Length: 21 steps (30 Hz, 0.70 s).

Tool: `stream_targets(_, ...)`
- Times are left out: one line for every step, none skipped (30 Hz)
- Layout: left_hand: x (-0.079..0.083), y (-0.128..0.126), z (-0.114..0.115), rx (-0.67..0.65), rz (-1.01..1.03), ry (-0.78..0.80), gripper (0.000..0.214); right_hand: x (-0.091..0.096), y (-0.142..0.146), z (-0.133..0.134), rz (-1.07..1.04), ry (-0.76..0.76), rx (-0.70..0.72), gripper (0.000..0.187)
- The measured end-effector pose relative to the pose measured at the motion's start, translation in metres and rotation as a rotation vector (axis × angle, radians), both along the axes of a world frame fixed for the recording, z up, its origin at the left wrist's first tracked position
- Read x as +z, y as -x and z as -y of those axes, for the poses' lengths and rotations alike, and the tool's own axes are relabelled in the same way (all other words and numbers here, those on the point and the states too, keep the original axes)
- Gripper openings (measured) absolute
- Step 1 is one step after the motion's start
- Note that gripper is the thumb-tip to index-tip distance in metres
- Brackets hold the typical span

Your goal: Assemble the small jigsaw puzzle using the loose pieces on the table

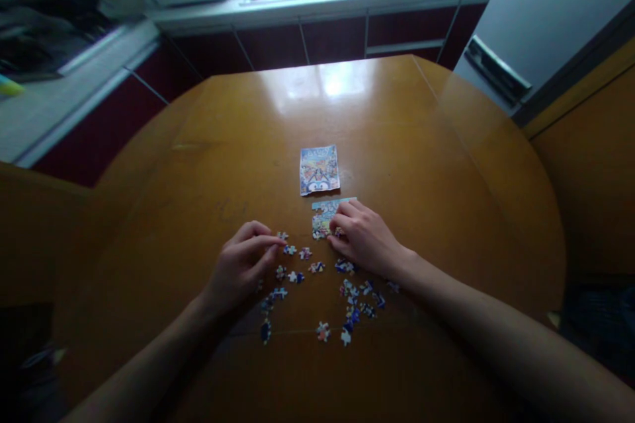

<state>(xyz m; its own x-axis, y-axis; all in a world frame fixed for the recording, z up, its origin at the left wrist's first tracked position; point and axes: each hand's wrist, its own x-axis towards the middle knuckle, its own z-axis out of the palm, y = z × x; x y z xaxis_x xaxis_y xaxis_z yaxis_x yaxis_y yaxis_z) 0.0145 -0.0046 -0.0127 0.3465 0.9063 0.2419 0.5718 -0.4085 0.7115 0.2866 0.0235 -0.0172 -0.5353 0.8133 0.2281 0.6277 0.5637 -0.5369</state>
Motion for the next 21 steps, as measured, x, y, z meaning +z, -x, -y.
stream_targets(0.001, 0.000, 0.001, -0.003, 0.000, 0.000, 0.013, 0.000, -0.001, 0.000, 0.006, 0.001, 0.000, 0.008)
stream_targets(0.001, 0.000, 0.001, -0.006, -0.002, 0.001, 0.013, 0.000, -0.001, 0.000, 0.008, 0.003, 0.000, 0.009)
stream_targets(0.001, 0.000, 0.002, -0.009, -0.002, 0.002, 0.013, -0.001, -0.001, 0.000, 0.006, 0.007, 0.000, 0.009)
stream_targets(0.001, 0.000, 0.002, -0.014, -0.001, 0.003, 0.013, -0.001, -0.002, -0.001, 0.002, 0.011, 0.001, 0.009)
stream_targets(0.001, 0.000, 0.002, -0.018, -0.001, 0.004, 0.013, -0.001, -0.002, -0.001, -0.002, 0.014, 0.003, 0.008)
stream_targets(0.000, 0.000, 0.002, -0.023, -0.003, 0.004, 0.013, -0.002, -0.002, -0.001, -0.004, 0.017, 0.005, 0.008)
stream_targets(0.000, 0.000, 0.002, -0.025, -0.005, 0.001, 0.013, -0.002, -0.002, -0.001, -0.005, 0.017, 0.006, 0.008)
stream_targets(0.000, 0.000, 0.002, -0.027, -0.008, -0.006, 0.013, -0.003, -0.002, -0.002, -0.006, 0.015, 0.008, 0.007)
stream_targets(0.001, -0.001, 0.002, -0.029, -0.013, -0.018, 0.012, -0.004, -0.002, -0.002, -0.007, 0.012, 0.009, 0.007)
stream_targets(0.002, -0.002, 0.001, -0.029, -0.021, -0.035, 0.012, -0.005, -0.002, -0.002, -0.011, 0.009, 0.010, 0.007)
stream_targets(0.004, -0.003, 0.000, -0.034, -0.036, -0.056, 0.012, -0.005, -0.002, -0.002, -0.015, 0.007, 0.012, 0.007)
stream_targets(0.006, -0.005, -0.002, -0.043, -0.056, -0.078, 0.012, -0.006, -0.001, -0.002, -0.018, 0.006, 0.015, 0.006)
stream_targets(0.009, -0.008, -0.003, -0.057, -0.083, -0.098, 0.012, -0.006, -0.001, -0.002, -0.019, 0.005, 0.017, 0.006)
stream_targets(0.012, -0.012, -0.005, -0.077, -0.116, -0.116, 0.012, -0.006, 0.000, -0.002, -0.019, 0.004, 0.021, 0.007)
stream_targets(0.014, -0.016, -0.007, -0.102, -0.152, -0.133, 0.013, -0.006, 0.000, -0.002, -0.018, 0.002, 0.024, 0.007)
stream_targets(0.015, -0.020, -0.009, -0.130, -0.190, -0.150, 0.013, -0.006, 0.000, -0.002, -0.019, -0.002, 0.023, 0.007)
stream_targets(0.015, -0.025, -0.012, -0.157, -0.223, -0.170, 0.013, -0.005, 0.000, -0.001, -0.023, -0.008, 0.018, 0.008)
stream_targets(0.014, -0.029, -0.014, -0.180, -0.248, -0.197, 0.014, -0.004, 0.000, 0.000, -0.032, -0.018, 0.006, 0.009)
stream_targets(0.013, -0.033, -0.016, -0.203, -0.268, -0.222, 0.014, -0.002, -0.001, 0.001, -0.041, -0.028, -0.010, 0.009)
stream_targets(0.010, -0.037, -0.018, -0.221, -0.281, -0.243, 0.015, -0.001, -0.002, 0.002, -0.050, -0.039, -0.026, 0.010)
stream_targets(0.008, -0.039, -0.019, -0.236, -0.289, -0.260, 0.016, 0.000, -0.003, 0.004, -0.052, -0.049, -0.036, 0.011)
